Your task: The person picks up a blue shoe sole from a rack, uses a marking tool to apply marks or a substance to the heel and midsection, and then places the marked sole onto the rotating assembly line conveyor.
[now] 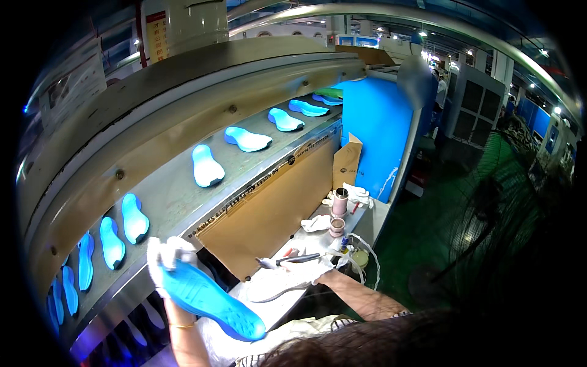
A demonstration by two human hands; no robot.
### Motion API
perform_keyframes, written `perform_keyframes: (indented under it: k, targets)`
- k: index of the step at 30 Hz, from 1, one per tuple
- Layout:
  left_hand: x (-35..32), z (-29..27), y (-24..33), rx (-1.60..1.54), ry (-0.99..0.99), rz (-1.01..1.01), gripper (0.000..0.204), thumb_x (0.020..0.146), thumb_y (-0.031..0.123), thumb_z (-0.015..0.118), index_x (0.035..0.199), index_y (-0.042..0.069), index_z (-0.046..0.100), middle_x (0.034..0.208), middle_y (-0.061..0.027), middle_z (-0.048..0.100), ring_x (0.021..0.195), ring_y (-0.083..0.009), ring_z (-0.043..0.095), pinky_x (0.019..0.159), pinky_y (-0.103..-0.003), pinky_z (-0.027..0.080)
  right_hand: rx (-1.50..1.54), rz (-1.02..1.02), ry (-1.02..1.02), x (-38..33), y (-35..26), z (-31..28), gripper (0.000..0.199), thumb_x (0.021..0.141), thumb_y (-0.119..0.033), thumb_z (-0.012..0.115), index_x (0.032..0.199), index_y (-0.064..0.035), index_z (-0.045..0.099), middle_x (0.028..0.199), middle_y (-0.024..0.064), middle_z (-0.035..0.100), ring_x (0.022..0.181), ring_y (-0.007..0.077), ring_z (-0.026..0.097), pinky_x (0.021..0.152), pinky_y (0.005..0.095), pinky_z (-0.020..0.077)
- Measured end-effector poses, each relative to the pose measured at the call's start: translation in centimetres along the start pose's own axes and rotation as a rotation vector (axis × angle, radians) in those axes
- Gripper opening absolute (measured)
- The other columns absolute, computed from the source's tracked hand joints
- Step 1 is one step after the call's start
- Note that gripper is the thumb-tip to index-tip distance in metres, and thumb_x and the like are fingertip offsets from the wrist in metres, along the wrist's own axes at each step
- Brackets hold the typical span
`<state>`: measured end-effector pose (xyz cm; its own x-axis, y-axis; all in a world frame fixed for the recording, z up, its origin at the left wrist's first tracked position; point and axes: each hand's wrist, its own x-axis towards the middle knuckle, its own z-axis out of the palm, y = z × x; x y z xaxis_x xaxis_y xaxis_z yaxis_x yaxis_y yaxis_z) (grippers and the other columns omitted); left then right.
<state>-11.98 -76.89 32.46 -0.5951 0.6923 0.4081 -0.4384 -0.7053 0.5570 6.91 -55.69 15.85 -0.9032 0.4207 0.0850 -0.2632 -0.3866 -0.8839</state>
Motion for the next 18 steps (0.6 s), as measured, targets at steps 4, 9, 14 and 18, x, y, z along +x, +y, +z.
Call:
perform_keyframes:
  k: [4, 9, 14, 18]
  targets:
    - [-5.2, -1.3, -4.3, -0.369, 0.072, -0.452, 0.071, 0.083, 0.067, 0.034, 0.100, 0.005, 0.063, 0.113, -0.0214, 0.058, 0.114, -0.0391, 0.048, 0.101, -0.054, 0.032, -0.102, -0.064, -0.162, 0.3, -0.3, 2.2, 0.020, 0.078, 0.001, 0.064, 0.096, 0.0022, 0.056, 0.089, 0.0120, 0.063, 0.077, 0.0168, 0.062, 0.065, 0.0228, 0.0519]
    - [-7.3, -0.8, -8.5, -0.308, 0.193, -0.570, 0.075, 0.082, 0.068, 0.034, 0.114, 0.003, 0.054, 0.108, -0.0188, 0.057, 0.098, -0.0340, 0.054, 0.089, -0.050, 0.039, -0.072, -0.284, -0.072, -3.0, -5.6, 5.7, 0.014, 0.076, 0.000, 0.066, 0.089, 0.0009, 0.060, 0.082, 0.0083, 0.064, 0.072, 0.0116, 0.061, 0.063, 0.0221, 0.0499]
    - [-7.5, 0.1, -11.0, -0.205, 0.267, -0.469, 0.074, 0.084, 0.066, 0.034, 0.109, -0.001, 0.054, 0.099, -0.0145, 0.059, 0.087, -0.0245, 0.056, 0.079, -0.038, 0.045, -0.680, -0.559, 0.140, -2.4, -7.0, 8.9, 0.010, 0.079, -0.002, 0.064, 0.084, -0.0012, 0.055, 0.078, 0.0100, 0.063, 0.070, 0.0137, 0.062, 0.059, 0.0234, 0.0502]
    - [-7.4, -1.8, -14.1, -0.192, 0.191, -0.442, 0.072, 0.085, 0.064, 0.038, 0.113, -0.001, 0.052, 0.100, -0.0125, 0.060, 0.085, -0.0220, 0.059, 0.077, -0.033, 0.050, -0.879, -0.497, 0.192, -2.0, -7.1, 9.5, 0.018, 0.090, -0.014, 0.051, 0.087, 0.0031, 0.052, 0.081, 0.0152, 0.060, 0.070, 0.0192, 0.061, 0.057, 0.0245, 0.0518]
